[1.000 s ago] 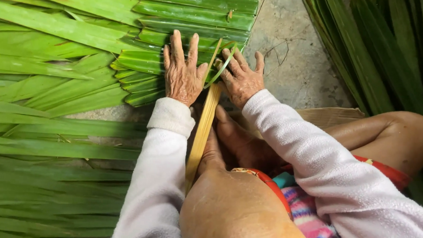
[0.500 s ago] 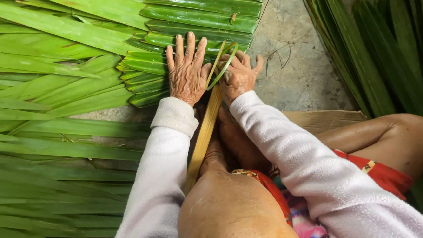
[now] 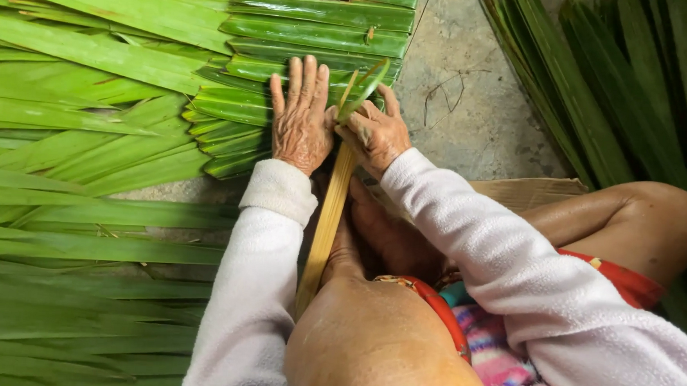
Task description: Weaving palm leaves over a wooden stick to create a thatched panel, securing them with thin leaf strips.
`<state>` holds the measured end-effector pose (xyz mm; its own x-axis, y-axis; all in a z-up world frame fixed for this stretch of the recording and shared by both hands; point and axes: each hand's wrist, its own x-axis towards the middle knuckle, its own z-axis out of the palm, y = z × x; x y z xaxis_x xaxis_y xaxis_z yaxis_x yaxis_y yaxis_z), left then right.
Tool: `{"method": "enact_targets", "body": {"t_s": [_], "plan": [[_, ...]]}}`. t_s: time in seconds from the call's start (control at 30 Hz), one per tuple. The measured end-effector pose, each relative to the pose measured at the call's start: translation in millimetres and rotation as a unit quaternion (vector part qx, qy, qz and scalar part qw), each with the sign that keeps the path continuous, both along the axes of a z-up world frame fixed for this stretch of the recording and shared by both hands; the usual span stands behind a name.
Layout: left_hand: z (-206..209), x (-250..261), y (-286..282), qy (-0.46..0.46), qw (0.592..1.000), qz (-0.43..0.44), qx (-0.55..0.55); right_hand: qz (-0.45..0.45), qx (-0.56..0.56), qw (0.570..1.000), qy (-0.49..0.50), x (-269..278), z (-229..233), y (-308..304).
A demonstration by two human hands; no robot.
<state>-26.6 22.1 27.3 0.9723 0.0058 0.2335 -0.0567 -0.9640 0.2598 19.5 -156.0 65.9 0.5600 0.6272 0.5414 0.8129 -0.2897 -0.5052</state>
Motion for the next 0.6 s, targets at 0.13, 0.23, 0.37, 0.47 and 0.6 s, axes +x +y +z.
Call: {"method": "enact_targets", "body": {"t_s": [0.13, 0.23, 0.37, 0.47, 0.6], "plan": [[-28, 12, 0, -0.089, 0.995, -0.021, 0.047, -0.040, 0.017, 0.991, -0.130, 10, -44, -2], [-25, 6, 2, -0.108, 0.991, -0.067, 0.035, -0.048, 0.014, 0.985, -0.163, 7, -47, 3], [-23, 9, 3, -0.119, 0.990, -0.074, 0.030, -0.050, 0.039, 0.979, -0.192, 9, -54, 10], [-40, 15, 9, -0.120, 0.989, -0.072, 0.044, -0.040, 0.080, 0.984, -0.156, -4, -57, 13], [-47, 16, 11, -0.100, 0.992, -0.068, 0.039, 0.094, -0.046, 0.992, -0.074, -2, -84, -18]]}}
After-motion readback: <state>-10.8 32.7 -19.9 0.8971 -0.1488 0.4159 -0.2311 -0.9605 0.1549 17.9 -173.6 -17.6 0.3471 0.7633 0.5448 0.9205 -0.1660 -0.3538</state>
